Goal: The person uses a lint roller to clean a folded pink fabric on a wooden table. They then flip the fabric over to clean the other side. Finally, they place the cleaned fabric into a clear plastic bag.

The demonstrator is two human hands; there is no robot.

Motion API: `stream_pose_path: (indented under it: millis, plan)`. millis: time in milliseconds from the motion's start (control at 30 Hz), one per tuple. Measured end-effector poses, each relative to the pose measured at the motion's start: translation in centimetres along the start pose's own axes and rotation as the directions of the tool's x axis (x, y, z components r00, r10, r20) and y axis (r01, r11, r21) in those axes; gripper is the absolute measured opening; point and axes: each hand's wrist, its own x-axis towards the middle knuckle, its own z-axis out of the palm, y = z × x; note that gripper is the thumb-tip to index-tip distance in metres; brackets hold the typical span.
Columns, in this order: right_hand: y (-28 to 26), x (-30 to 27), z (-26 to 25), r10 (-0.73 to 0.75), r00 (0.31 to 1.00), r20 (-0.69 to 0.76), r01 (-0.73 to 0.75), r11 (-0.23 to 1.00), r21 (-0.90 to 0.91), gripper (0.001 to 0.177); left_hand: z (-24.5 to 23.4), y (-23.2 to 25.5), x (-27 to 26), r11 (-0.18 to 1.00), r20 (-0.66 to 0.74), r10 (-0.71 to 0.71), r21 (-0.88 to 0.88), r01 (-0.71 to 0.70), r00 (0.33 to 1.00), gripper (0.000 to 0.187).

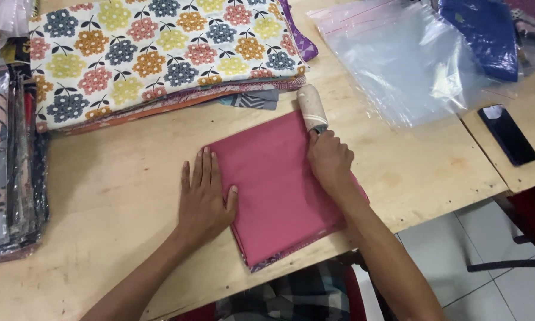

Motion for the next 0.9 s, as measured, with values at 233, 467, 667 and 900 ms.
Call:
stream_pose_path:
  millis: [233, 467, 667, 900]
  plan:
    - [-2.6, -3.2, 0.8, -0.076, 0.985, -0.153, 0.077, 0.997, 0.006, 0.054, -0.7, 0.2, -0.1, 0.996, -0.009, -0.012, -0.088, 0.011, 1.000, 0.080]
    - [-7.7, -10.9, 0.1, -0.275, 0.956, 0.101, 0.265, 0.959, 0.100, 0.053, -0.3, 0.8, -0.5, 0.988, -0.128, 0.053, -0.135, -0.071, 0.990, 0.082]
    - [-9.1, -12.1, 2.1, -0.379, 0.924, -0.043, 0.377, 0.925, -0.041, 0.046, 0.9, 0.2, -0.3, 0.991, -0.057, 0.129, -0.019, -0.130, 0.990, 0.086]
    - [-6.2, -8.4, 1.8, -0.310, 0.951, 0.024, 0.309, 0.951, 0.025, 0.051, 1.0, 0.1, -0.1, 0.993, 0.054, 0.108, 0.045, -0.110, 0.993, 0.082]
